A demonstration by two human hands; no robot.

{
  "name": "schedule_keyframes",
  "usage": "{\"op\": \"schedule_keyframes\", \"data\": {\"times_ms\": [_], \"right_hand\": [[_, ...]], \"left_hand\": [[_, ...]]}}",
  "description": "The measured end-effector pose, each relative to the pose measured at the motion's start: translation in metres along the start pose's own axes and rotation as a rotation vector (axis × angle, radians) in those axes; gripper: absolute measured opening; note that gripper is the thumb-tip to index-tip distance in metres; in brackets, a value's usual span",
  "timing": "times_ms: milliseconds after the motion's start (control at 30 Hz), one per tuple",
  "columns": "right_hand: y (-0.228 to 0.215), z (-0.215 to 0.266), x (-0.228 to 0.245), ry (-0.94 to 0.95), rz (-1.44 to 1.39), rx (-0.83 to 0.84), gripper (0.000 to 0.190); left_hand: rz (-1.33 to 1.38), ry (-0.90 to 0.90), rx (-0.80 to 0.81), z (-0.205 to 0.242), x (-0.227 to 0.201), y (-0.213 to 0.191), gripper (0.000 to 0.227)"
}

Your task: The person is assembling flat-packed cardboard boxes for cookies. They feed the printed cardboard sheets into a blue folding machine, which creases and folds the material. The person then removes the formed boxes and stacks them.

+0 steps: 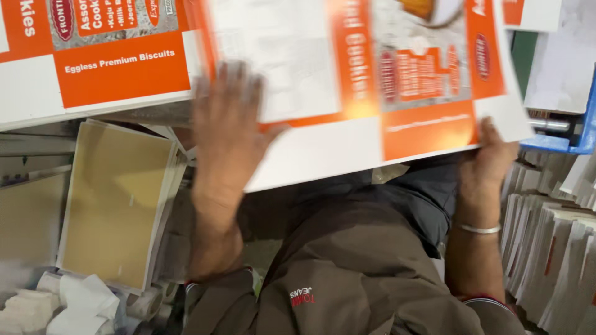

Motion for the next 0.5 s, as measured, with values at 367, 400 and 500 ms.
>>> {"op": "schedule_keyframes", "data": {"times_ms": [367,400,500], "right_hand": [[-0.11,-0.015,0.065,-0.233,0.044,-0.092,0.052],[-0.111,-0.013,0.062,-0.23,0.056,-0.071,0.053],[-0.121,0.001,0.061,-0.219,0.108,-0.073,0.053]], "left_hand": [[-0.227,-0.099,-0.034,0.007,0.084,0.009,0.071],[-0.229,-0.099,-0.055,0.007,0.085,0.008,0.068],[-0.263,-0.099,-0.115,0.006,0.085,0.006,0.055]]}}
Point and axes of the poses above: each hand's wrist, its own z-axis away from the middle knuckle, its own y-axis out of the palm, x = y × z, the point moved 10 cm from there along -z, towards the middle knuckle, and after that the axes turned 15 degrees about -z, right-handed, at the moved point
